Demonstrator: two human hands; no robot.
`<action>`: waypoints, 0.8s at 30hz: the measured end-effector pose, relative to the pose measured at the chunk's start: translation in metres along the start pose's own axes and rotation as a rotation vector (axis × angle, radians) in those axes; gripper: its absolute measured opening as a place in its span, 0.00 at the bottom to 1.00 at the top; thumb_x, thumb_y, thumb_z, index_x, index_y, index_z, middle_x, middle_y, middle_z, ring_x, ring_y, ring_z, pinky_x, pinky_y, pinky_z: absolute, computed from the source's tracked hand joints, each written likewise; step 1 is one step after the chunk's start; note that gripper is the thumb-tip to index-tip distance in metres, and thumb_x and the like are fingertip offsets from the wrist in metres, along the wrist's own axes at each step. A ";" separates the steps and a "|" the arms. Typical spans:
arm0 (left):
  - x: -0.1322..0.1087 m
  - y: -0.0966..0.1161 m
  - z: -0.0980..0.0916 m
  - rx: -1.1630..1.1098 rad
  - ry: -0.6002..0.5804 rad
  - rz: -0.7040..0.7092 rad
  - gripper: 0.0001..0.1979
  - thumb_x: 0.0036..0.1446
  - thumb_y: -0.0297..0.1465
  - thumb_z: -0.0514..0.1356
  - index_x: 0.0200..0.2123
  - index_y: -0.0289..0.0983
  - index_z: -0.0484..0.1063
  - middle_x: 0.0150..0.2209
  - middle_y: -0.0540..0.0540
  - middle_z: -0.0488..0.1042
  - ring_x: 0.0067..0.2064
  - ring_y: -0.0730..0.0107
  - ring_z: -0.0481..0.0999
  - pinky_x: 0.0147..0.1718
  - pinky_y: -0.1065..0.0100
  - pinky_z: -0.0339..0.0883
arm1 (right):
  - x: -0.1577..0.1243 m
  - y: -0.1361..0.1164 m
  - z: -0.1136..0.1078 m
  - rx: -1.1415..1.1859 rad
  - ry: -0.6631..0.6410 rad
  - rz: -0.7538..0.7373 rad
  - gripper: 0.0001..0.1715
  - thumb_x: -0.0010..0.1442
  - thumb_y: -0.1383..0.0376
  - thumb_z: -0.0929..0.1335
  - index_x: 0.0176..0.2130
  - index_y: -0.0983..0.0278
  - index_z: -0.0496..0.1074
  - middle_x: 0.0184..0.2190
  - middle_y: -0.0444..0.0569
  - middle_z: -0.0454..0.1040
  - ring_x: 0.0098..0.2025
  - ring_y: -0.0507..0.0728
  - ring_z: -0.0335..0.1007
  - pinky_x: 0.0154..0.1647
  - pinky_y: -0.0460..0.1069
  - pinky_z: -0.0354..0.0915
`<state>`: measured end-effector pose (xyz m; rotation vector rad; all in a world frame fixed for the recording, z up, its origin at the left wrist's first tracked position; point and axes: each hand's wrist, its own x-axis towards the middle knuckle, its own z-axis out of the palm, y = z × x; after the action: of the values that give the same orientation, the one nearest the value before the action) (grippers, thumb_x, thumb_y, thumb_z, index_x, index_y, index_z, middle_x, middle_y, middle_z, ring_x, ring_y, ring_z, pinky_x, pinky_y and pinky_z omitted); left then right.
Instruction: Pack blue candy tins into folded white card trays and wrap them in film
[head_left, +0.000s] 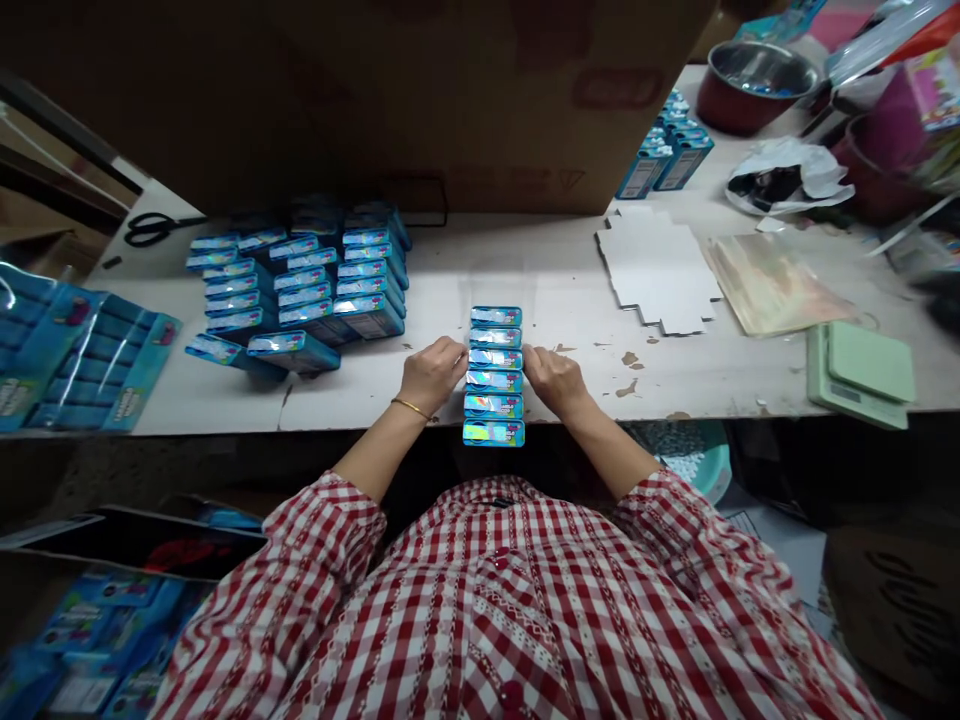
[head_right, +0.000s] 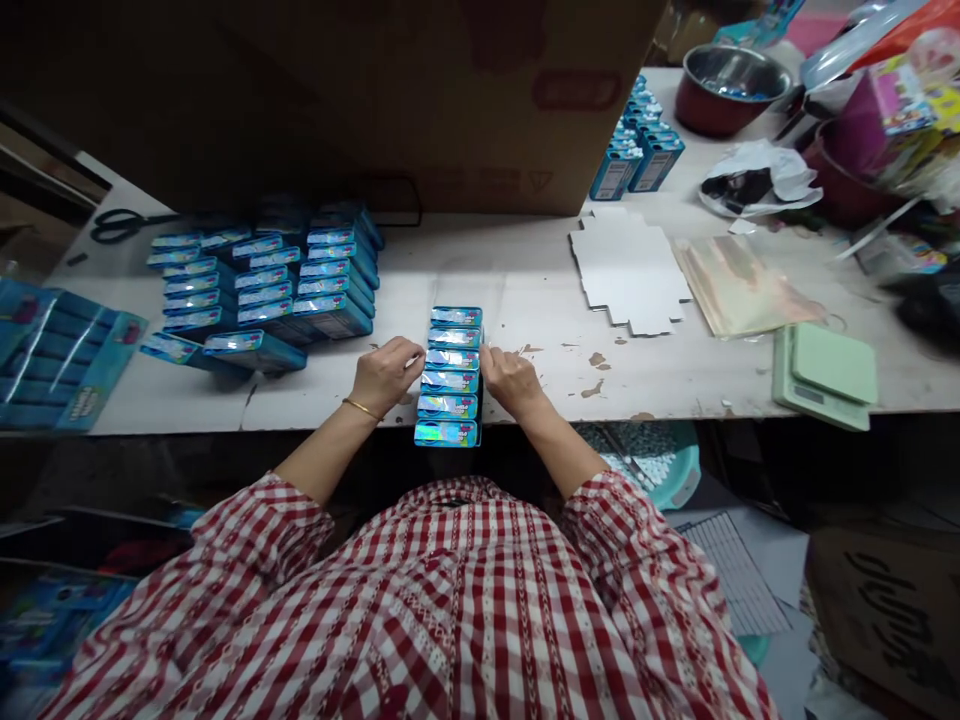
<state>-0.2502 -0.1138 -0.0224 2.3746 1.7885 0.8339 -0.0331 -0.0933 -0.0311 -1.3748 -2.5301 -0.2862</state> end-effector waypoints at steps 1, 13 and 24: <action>0.001 0.000 0.000 0.038 -0.005 0.005 0.09 0.56 0.30 0.53 0.27 0.37 0.72 0.28 0.47 0.73 0.29 0.72 0.70 0.25 0.71 0.57 | 0.002 0.001 -0.002 0.001 -0.029 -0.008 0.15 0.61 0.73 0.56 0.32 0.67 0.69 0.23 0.49 0.70 0.22 0.50 0.60 0.23 0.48 0.44; 0.006 -0.008 0.024 -0.316 0.211 -0.218 0.07 0.52 0.28 0.56 0.24 0.36 0.70 0.26 0.49 0.72 0.27 0.74 0.67 0.30 0.71 0.61 | 0.019 -0.008 -0.001 0.247 0.102 0.282 0.15 0.60 0.67 0.58 0.34 0.64 0.73 0.33 0.49 0.74 0.32 0.53 0.66 0.28 0.47 0.51; -0.012 -0.005 0.014 -0.119 0.198 -0.062 0.09 0.57 0.30 0.53 0.27 0.37 0.70 0.30 0.46 0.71 0.30 0.71 0.69 0.29 0.70 0.58 | 0.015 -0.011 -0.018 0.158 -0.088 0.158 0.13 0.59 0.67 0.61 0.34 0.65 0.73 0.34 0.52 0.75 0.33 0.55 0.68 0.28 0.47 0.51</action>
<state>-0.2510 -0.1191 -0.0404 2.2194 1.8119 1.1681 -0.0482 -0.0928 -0.0096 -1.5440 -2.4336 0.0042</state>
